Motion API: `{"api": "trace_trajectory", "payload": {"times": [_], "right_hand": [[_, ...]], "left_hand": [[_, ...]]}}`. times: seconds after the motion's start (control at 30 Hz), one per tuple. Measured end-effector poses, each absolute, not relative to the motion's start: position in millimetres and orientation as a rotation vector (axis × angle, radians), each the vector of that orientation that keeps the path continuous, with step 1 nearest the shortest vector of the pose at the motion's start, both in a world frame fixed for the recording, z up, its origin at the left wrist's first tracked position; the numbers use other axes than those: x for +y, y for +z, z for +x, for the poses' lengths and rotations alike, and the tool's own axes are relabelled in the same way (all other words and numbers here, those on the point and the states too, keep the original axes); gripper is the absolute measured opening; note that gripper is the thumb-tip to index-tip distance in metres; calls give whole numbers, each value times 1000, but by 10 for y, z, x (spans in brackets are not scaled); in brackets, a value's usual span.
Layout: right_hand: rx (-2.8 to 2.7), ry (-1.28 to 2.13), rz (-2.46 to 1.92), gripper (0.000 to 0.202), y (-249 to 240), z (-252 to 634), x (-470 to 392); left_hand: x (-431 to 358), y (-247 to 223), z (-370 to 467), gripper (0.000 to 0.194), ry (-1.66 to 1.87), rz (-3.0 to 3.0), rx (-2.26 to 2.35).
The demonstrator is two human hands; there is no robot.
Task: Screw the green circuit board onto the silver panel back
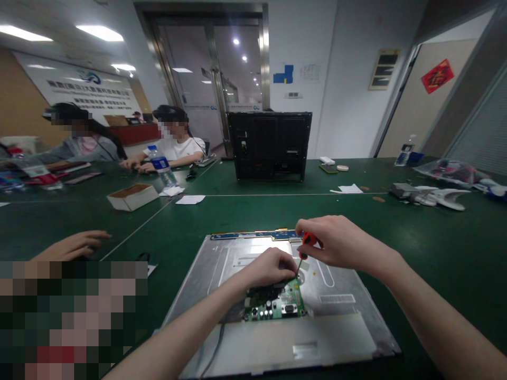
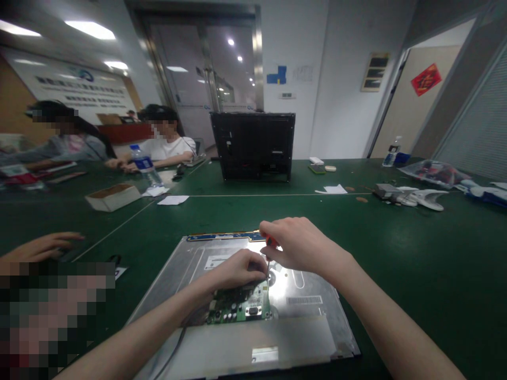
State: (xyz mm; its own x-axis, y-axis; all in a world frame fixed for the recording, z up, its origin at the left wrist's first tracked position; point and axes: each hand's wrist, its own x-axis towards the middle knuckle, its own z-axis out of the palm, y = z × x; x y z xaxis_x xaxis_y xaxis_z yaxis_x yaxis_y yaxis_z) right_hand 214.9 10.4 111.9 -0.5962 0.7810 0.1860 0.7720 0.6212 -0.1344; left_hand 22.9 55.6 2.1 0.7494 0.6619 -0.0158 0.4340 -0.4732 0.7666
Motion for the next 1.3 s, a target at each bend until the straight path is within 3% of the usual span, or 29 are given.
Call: {"api": "trace_trajectory", "payload": {"times": [0.3,0.57,0.8,1.07,1.3], "right_hand": [[-2637,228,-1207,17,1170,2231,47],[-2654,53,-1334,13,1152,2212,84],[-2671,245,-1209,15,1198,2204,7],[-2648,33,-1360,18,1167,2188,61],[-2669,266,-1185,22,1202,2205,-11]], "left_hand": [[564,0,226,12,362,2135,812],[561,9,233,14,355,2138,831],[557,13,235,16,367,2127,827],[555,25,241,14,346,2133,841],[549,20,243,15,369,2127,828]]}}
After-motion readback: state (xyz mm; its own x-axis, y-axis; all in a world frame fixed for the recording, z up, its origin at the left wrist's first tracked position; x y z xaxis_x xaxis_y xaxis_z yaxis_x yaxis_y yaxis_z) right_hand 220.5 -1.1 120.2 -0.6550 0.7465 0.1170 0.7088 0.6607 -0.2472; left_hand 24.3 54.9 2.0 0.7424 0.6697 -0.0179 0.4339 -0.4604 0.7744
